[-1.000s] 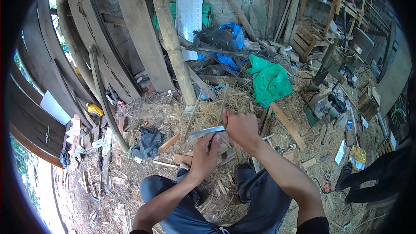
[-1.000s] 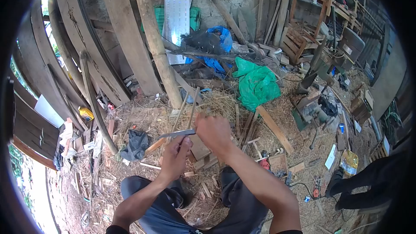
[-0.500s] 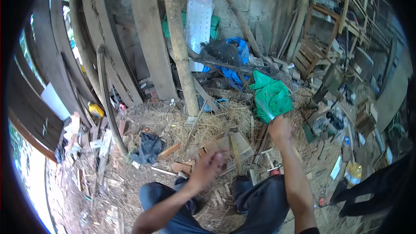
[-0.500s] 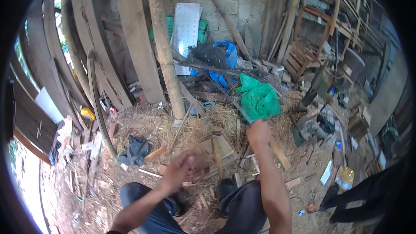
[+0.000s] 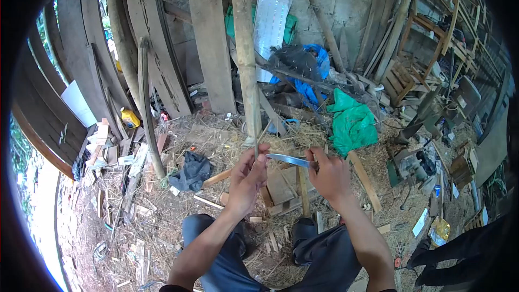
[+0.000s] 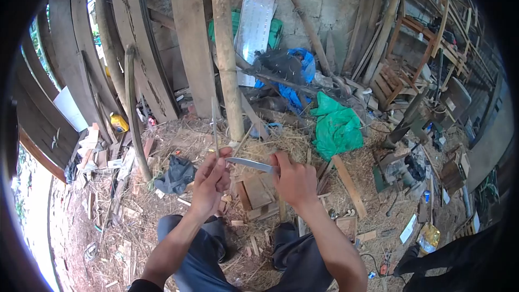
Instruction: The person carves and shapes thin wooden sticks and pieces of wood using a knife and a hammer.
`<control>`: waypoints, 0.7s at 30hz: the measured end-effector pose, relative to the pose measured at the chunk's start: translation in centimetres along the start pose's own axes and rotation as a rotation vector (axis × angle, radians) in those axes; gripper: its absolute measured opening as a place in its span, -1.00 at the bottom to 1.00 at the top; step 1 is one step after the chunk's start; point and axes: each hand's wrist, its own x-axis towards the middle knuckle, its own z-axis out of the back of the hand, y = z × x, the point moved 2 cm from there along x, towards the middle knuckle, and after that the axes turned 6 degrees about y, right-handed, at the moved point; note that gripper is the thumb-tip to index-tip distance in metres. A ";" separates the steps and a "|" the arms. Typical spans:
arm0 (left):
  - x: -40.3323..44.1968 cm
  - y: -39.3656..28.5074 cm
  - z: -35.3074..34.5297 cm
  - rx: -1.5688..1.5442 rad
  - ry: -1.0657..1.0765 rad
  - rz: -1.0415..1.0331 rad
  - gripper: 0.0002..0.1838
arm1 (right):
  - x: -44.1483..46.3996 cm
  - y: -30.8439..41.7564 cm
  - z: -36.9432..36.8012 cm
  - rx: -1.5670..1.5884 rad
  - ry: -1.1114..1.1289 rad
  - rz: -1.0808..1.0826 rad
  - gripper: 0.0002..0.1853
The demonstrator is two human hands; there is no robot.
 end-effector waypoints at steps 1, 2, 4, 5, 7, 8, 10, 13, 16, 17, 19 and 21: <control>0.0 0.2 0.3 -0.117 0.078 0.004 -0.65 | 0.1 0.1 0.0 -0.008 -0.009 -0.011 -0.93; 0.1 0.2 0.3 -0.238 0.159 0.006 -0.63 | 0.2 0.2 0.0 -0.022 -0.019 -0.020 -0.91; -0.1 0.1 0.1 -0.214 0.186 -0.016 -0.62 | 0.2 0.5 0.1 -0.059 -0.042 -0.030 -0.88; -0.2 0.0 0.1 -0.188 0.204 -0.042 -0.61 | 0.2 0.7 0.1 -0.092 -0.061 -0.033 -0.86; -0.1 0.3 0.0 -0.158 0.167 -0.031 -0.63 | 0.1 0.9 -0.4 -0.063 -0.045 -0.047 -0.88; 0.0 0.5 0.1 -0.128 0.132 -0.022 -0.65 | 0.0 1.1 -0.7 -0.035 -0.031 -0.061 -0.89; -0.1 0.4 0.1 -0.115 0.106 -0.047 -0.67 | -0.1 1.3 -0.9 -0.038 -0.052 -0.056 -0.89; -0.1 0.5 0.1 -0.087 0.074 -0.074 -0.69 | -0.2 1.4 -1.0 -0.048 -0.083 -0.053 -0.89; 0.0 0.9 0.3 -0.079 0.066 -0.074 -0.69 | -0.3 1.5 -1.0 -0.063 -0.099 -0.056 -0.90; 0.1 1.0 0.4 -0.086 0.066 -0.075 -0.68 | -0.3 1.6 -1.0 -0.073 -0.109 -0.057 -0.90; 0.2 1.4 0.3 -0.101 0.076 -0.051 -0.68 | -0.3 1.7 -1.2 -0.068 -0.103 -0.066 -0.90; 0.1 1.8 -0.1 -0.118 0.084 -0.029 -0.67 | -0.4 2.0 -1.2 -0.063 -0.095 -0.074 -0.88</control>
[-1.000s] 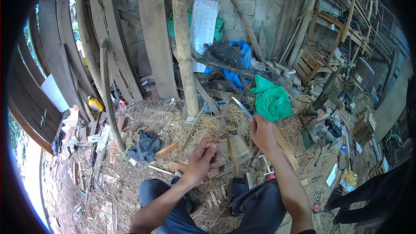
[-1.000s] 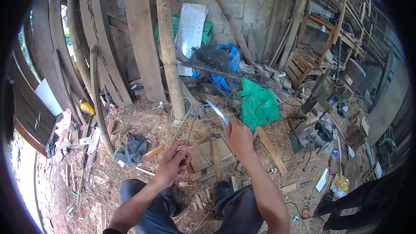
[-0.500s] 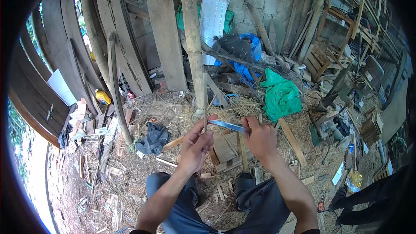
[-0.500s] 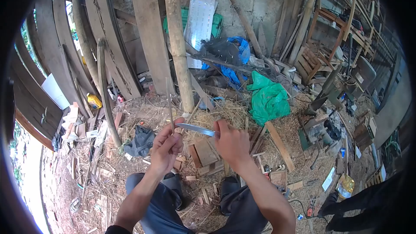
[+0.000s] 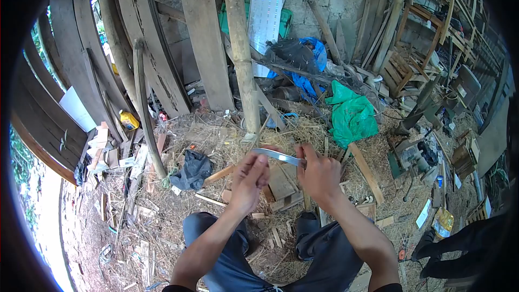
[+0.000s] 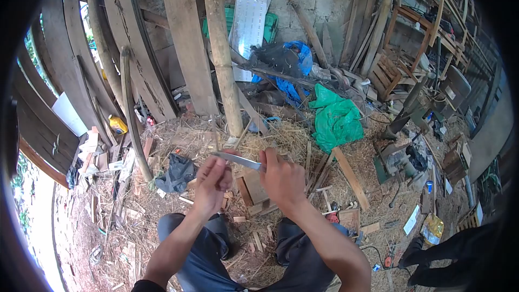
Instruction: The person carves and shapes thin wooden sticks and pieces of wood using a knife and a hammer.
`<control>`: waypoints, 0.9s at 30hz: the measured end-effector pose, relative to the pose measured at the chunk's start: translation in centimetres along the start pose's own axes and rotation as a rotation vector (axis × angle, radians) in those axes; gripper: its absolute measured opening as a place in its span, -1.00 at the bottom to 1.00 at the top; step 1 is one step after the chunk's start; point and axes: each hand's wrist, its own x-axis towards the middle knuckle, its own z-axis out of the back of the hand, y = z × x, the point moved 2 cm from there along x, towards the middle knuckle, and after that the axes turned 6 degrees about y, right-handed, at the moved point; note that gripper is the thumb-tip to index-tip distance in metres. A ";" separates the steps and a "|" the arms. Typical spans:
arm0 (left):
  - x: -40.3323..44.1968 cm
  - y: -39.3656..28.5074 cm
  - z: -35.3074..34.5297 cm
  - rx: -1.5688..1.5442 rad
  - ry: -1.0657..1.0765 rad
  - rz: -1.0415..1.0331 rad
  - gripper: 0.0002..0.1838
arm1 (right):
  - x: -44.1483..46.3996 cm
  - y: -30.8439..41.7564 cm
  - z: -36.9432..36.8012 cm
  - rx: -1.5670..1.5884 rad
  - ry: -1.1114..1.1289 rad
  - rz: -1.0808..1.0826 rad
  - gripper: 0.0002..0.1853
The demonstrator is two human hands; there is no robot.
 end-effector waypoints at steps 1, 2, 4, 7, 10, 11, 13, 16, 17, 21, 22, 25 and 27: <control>-0.1 0.4 -0.4 0.016 0.038 0.036 -0.66 | 0.0 0.2 0.0 -0.001 0.038 0.006 -0.89; -0.2 0.6 -0.6 0.032 0.076 0.073 -0.65 | 0.0 0.4 0.0 -0.002 0.076 0.011 -0.86; -0.2 0.8 -0.4 0.083 0.087 0.052 -0.65 | -0.1 0.3 -0.1 0.037 0.068 0.024 -0.87; -0.2 0.9 -0.4 0.130 0.078 0.053 -0.65 | -0.2 0.3 0.0 0.069 0.065 0.039 -0.88; -0.2 0.7 -0.4 0.113 0.045 0.074 -0.65 | -0.1 0.5 0.2 0.056 0.066 0.045 -0.87; -0.2 0.7 -0.4 0.099 0.035 0.080 -0.66 | -0.1 0.6 0.2 0.050 0.066 0.044 -0.87; -0.2 0.7 -0.4 0.089 0.017 0.078 -0.66 | -0.2 0.5 -0.1 0.091 0.064 0.039 -0.87; -0.1 0.6 0.0 0.079 -0.023 0.073 -0.66 | -0.1 0.4 -0.4 0.203 0.052 0.069 -0.84; 0.0 0.5 0.2 0.080 -0.044 0.073 -0.66 | -0.1 0.3 -0.4 0.274 0.042 0.101 -0.82; 0.1 0.3 0.5 0.090 -0.033 0.065 -0.66 | 0.3 -0.1 0.6 0.295 0.104 0.122 -0.84; 0.1 0.2 0.3 0.063 -0.027 0.065 -0.65 | 0.4 -0.4 0.6 0.294 0.217 -0.020 -0.86; -0.2 0.2 0.1 -0.039 -0.007 0.126 -0.62 | 0.8 -2.4 0.5 0.336 0.337 -0.235 -0.86; -0.3 0.2 -0.1 -0.114 0.006 0.183 -0.60 | 0.8 -3.2 0.4 0.381 0.339 -0.303 -0.86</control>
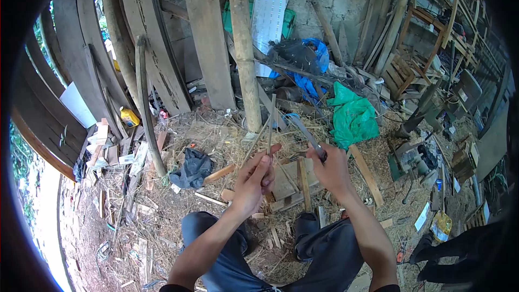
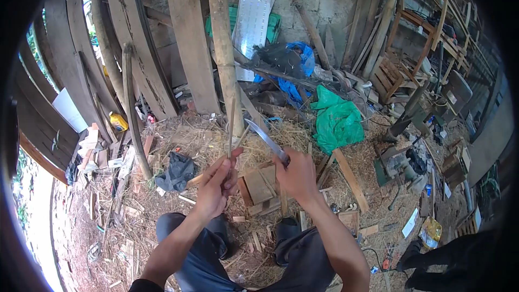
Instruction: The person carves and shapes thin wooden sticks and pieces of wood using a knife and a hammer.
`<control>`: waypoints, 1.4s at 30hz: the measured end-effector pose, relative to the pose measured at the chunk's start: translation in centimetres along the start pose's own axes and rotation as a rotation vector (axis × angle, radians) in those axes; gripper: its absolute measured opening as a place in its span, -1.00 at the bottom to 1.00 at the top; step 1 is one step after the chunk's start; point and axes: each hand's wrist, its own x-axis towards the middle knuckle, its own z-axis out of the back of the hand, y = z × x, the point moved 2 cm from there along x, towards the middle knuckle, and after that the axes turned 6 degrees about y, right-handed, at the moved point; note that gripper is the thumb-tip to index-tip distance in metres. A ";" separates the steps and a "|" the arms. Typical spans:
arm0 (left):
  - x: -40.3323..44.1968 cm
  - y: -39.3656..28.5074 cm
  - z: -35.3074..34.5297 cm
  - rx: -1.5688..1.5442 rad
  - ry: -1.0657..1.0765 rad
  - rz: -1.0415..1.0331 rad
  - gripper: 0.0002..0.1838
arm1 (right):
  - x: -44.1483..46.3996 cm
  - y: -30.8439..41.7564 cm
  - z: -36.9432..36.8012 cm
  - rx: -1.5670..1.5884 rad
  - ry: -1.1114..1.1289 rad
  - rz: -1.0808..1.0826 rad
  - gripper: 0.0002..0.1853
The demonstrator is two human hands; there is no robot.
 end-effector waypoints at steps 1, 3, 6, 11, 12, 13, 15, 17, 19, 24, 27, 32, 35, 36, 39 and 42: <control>-0.1 0.0 -0.2 0.030 0.024 0.010 -0.63 | -0.1 0.1 0.0 0.033 -0.058 0.067 -0.85; -0.3 0.4 -0.7 0.059 0.052 0.024 -0.66 | -0.2 0.6 0.1 0.065 -0.118 0.129 -0.83; -0.6 1.6 -1.5 0.114 0.019 0.041 -0.74 | -0.7 1.6 -0.5 -0.132 -0.024 0.214 -0.84; -1.2 3.3 -1.8 0.291 0.039 0.063 -0.81 | -1.2 1.5 -1.4 -0.275 -0.009 0.208 -0.81; -1.3 3.5 -1.7 0.400 0.008 0.024 -0.77 | -1.1 1.5 -1.4 -0.285 -0.013 0.170 -0.80; -1.2 3.6 -1.8 0.401 0.008 0.024 -0.77 | -0.8 1.3 -1.4 -0.283 -0.013 0.170 -0.80; -1.2 3.7 -2.3 0.269 -0.006 0.048 -0.78 | 0.0 0.2 -1.7 -0.407 0.009 0.095 -0.79; -1.2 3.5 -2.5 0.234 -0.020 0.071 -0.78 | 0.7 -1.2 -1.7 -0.390 -0.039 0.111 -0.75; -1.3 3.4 -2.5 0.197 -0.032 0.085 -0.79 | 1.7 -2.7 -0.6 -0.377 -0.092 0.133 -0.71; -2.0 2.9 -2.8 0.335 0.060 0.079 -0.75 | 2.7 -7.1 2.7 -0.365 -0.351 -0.217 -0.68; -1.1 3.2 -1.8 0.316 0.002 0.104 -0.76 | 1.3 -3.1 2.7 -0.147 -0.282 -0.184 -0.71; -0.4 2.7 -1.7 0.228 -0.036 0.079 -0.78 | -0.2 0.0 -0.5 -0.083 -0.107 0.123 -0.82; -0.8 3.1 -1.7 0.253 0.002 0.067 -0.81 | -1.1 1.4 -1.6 -0.352 -0.038 0.296 -0.88; -1.0 3.3 -1.6 0.265 0.010 0.073 -0.82 | -0.9 1.3 -1.5 -0.331 -0.021 0.264 -0.88; -1.4 3.7 -1.3 0.243 0.009 0.117 -0.82 | -0.5 0.6 -1.9 -0.357 -0.005 0.204 -0.87; -1.3 4.0 -1.0 0.195 0.008 0.140 -0.81 | -0.1 0.1 -2.0 -0.392 -0.031 0.178 -0.84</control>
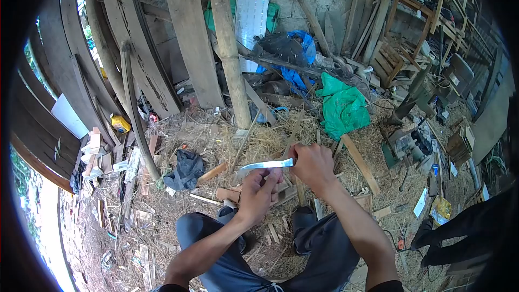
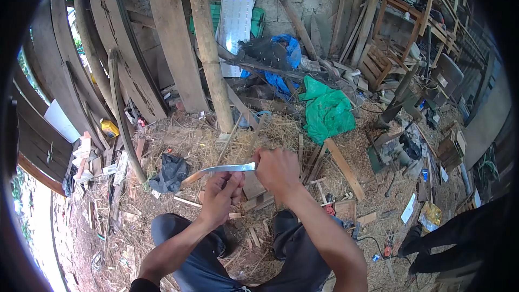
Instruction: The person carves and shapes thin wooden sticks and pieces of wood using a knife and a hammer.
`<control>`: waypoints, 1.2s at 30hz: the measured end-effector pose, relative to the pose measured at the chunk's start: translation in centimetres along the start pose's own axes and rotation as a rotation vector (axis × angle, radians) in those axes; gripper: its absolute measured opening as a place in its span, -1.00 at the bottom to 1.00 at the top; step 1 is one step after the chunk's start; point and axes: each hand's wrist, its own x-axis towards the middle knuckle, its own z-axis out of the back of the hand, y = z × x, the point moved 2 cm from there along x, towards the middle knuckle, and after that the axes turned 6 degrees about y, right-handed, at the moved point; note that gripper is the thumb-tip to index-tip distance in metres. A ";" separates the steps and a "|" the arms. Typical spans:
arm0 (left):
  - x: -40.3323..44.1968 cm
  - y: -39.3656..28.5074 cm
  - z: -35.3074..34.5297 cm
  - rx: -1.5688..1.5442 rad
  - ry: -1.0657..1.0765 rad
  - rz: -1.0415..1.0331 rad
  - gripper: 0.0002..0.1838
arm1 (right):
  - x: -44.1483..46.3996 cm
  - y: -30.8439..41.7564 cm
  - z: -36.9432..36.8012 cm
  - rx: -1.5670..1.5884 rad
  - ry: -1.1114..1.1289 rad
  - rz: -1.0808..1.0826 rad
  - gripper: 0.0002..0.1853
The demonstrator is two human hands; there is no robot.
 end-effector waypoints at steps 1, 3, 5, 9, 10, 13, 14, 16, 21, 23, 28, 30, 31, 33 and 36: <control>0.1 -0.2 -0.1 -0.013 0.005 -0.016 -0.79 | 0.2 -0.3 0.0 0.022 -0.010 -0.004 -0.84; -0.1 -1.1 -0.7 0.014 -0.022 -0.049 -0.78 | 0.6 -1.3 -0.1 0.042 -0.018 -0.005 -0.84; -0.2 -1.8 -0.7 0.044 -0.049 -0.093 -0.77 | 1.3 -3.5 -0.3 -0.006 -0.089 -0.093 -0.94; 0.3 -1.2 0.2 0.111 -0.045 -0.057 -0.75 | 1.1 -5.8 0.1 -0.111 -0.086 -0.161 -0.82; 0.5 -1.1 0.2 0.110 -0.046 -0.049 -0.76 | 0.8 -5.2 0.2 -0.117 -0.087 -0.156 -0.82; 0.7 -1.5 0.8 0.061 -0.025 -0.063 -0.78 | 0.1 -3.2 0.1 0.030 0.003 -0.196 -0.80; 0.8 -1.4 0.9 0.063 -0.026 -0.071 -0.78 | 0.1 -2.6 0.0 0.030 -0.002 -0.190 -0.80; 0.8 -0.8 0.5 0.154 -0.001 -0.062 -0.79 | -0.1 -0.1 0.1 0.083 0.166 -0.057 -0.80; 0.4 -0.6 0.1 0.105 0.005 -0.007 -0.82 | 0.2 0.0 -0.1 0.050 0.203 -0.077 -0.80; 0.3 -0.5 0.0 0.078 -0.023 0.017 -0.82 | 0.6 -1.1 -0.9 0.015 0.141 -0.086 -0.79; -1.4 1.0 -0.5 0.356 0.143 -0.240 -0.84 | 2.5 -11.2 0.3 0.016 0.023 -0.669 -0.78; -2.3 0.3 -1.1 0.415 0.150 -0.172 -0.85 | 1.1 -15.9 1.2 0.000 -0.078 -0.725 -0.74; -2.3 0.1 -1.4 0.364 0.113 -0.024 -0.85 | 0.9 -16.5 0.7 -0.009 -0.087 -0.723 -0.74; -0.7 0.3 0.5 0.176 0.034 0.053 -0.85 | 0.3 -15.1 0.3 -0.048 -0.106 -0.649 -0.72; 0.2 -1.0 0.9 -0.007 -0.043 0.105 -0.83 | 1.3 -9.2 0.7 0.161 -0.163 -0.328 -0.78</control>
